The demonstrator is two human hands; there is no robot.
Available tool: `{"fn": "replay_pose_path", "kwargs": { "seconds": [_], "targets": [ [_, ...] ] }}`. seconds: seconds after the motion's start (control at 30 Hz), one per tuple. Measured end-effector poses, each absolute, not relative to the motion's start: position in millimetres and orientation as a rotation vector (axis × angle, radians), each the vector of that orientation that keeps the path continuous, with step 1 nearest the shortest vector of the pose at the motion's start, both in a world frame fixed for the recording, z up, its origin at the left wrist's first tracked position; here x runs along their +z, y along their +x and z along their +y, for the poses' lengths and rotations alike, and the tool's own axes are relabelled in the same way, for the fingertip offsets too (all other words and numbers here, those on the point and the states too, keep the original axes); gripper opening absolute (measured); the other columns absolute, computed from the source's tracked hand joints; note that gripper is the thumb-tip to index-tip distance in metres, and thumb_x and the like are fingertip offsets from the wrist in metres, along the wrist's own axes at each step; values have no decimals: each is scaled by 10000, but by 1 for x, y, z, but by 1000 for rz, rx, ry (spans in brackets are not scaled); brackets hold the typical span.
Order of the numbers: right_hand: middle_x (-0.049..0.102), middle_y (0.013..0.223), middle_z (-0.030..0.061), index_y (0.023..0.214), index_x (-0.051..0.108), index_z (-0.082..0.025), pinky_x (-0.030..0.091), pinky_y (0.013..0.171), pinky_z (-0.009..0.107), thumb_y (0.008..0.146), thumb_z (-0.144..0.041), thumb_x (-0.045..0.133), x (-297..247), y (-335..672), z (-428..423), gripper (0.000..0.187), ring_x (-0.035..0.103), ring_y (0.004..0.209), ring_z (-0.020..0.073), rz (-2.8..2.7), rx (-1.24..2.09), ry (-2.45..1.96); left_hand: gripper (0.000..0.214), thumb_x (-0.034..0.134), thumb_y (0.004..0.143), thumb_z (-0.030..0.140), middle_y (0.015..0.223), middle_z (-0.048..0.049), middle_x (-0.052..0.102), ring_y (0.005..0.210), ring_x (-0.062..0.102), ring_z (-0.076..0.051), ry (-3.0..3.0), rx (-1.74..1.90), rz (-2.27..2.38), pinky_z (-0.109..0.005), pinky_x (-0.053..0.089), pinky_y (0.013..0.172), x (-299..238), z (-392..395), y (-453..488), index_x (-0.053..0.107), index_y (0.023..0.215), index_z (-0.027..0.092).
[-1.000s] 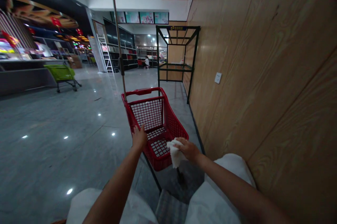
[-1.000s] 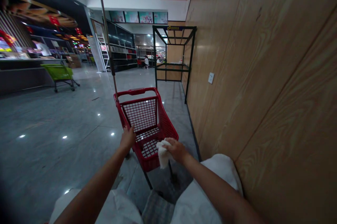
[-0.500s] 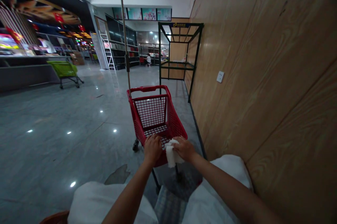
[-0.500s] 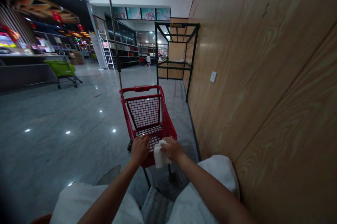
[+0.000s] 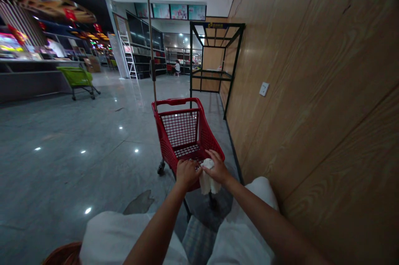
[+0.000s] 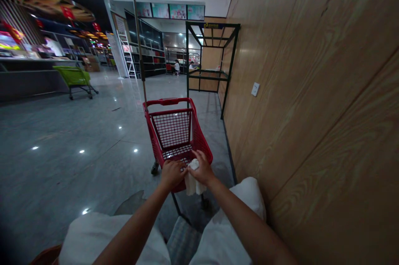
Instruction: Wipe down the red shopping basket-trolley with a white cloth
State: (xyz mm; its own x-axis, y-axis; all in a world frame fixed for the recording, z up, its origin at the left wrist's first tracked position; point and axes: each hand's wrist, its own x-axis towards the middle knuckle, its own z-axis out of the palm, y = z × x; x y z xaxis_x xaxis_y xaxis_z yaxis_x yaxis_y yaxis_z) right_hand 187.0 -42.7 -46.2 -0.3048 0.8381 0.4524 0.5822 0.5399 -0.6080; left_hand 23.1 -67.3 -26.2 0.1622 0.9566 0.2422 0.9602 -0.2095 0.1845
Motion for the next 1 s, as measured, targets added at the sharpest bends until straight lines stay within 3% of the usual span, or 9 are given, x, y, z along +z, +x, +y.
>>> {"fn": "replay_pose_path", "kwargs": {
  "seconds": [0.2, 0.4, 0.5, 0.63, 0.9, 1.0],
  "targets": [
    [461, 1399, 135, 1225, 601, -248, 241, 1082, 572, 713, -384, 722, -56, 167, -65, 543, 339, 1327, 355, -2278, 160, -1384, 358, 375, 886, 297, 915, -80, 732, 909, 644, -210, -2355, -436, -1969, -379, 349, 860, -26, -66, 24, 717, 853, 195],
    [626, 1159, 92, 1044, 661, -222, 375, 1012, 413, 842, -252, 594, -62, 163, -59, 215, 519, 1114, 246, -2397, -55, -1277, 354, 382, 868, 275, 834, -102, 723, 833, 652, -223, -2299, -456, -1933, -386, 372, 827, -35, -63, 20, 695, 749, 162],
    [628, 1141, 62, 1062, 654, -252, 359, 1037, 424, 836, -206, 604, -61, 199, -43, 237, 532, 1092, 229, -2453, -134, -1175, 313, 404, 863, 268, 803, -85, 713, 812, 644, -215, -2232, -566, -1908, -386, 383, 839, -39, -63, 14, 676, 746, 168],
    [585, 1214, 95, 1143, 625, -224, 360, 1047, 441, 817, -160, 610, -69, 230, -34, 333, 489, 1162, 246, -2340, -195, -1206, 246, 446, 855, 259, 865, -69, 699, 874, 617, -213, -2099, -855, -1835, -386, 393, 901, -43, -64, 12, 665, 768, 188],
    [586, 1216, 139, 1271, 553, -156, 405, 992, 453, 879, -217, 539, -109, 137, -64, 397, 500, 1112, 267, -2227, -240, -1104, 248, 428, 868, 226, 878, -73, 677, 879, 597, -214, -2074, -1047, -1802, -395, 446, 887, -48, -62, 12, 654, 776, 182],
    [584, 1235, 100, 1293, 544, -222, 413, 982, 420, 888, -174, 522, -109, 149, -59, 408, 499, 1123, 241, -2305, -253, -971, 224, 442, 864, 221, 922, -71, 673, 923, 591, -211, -2191, -1020, -1667, -428, 423, 968, -52, -67, -3, 659, 814, 189]
  ]
}}
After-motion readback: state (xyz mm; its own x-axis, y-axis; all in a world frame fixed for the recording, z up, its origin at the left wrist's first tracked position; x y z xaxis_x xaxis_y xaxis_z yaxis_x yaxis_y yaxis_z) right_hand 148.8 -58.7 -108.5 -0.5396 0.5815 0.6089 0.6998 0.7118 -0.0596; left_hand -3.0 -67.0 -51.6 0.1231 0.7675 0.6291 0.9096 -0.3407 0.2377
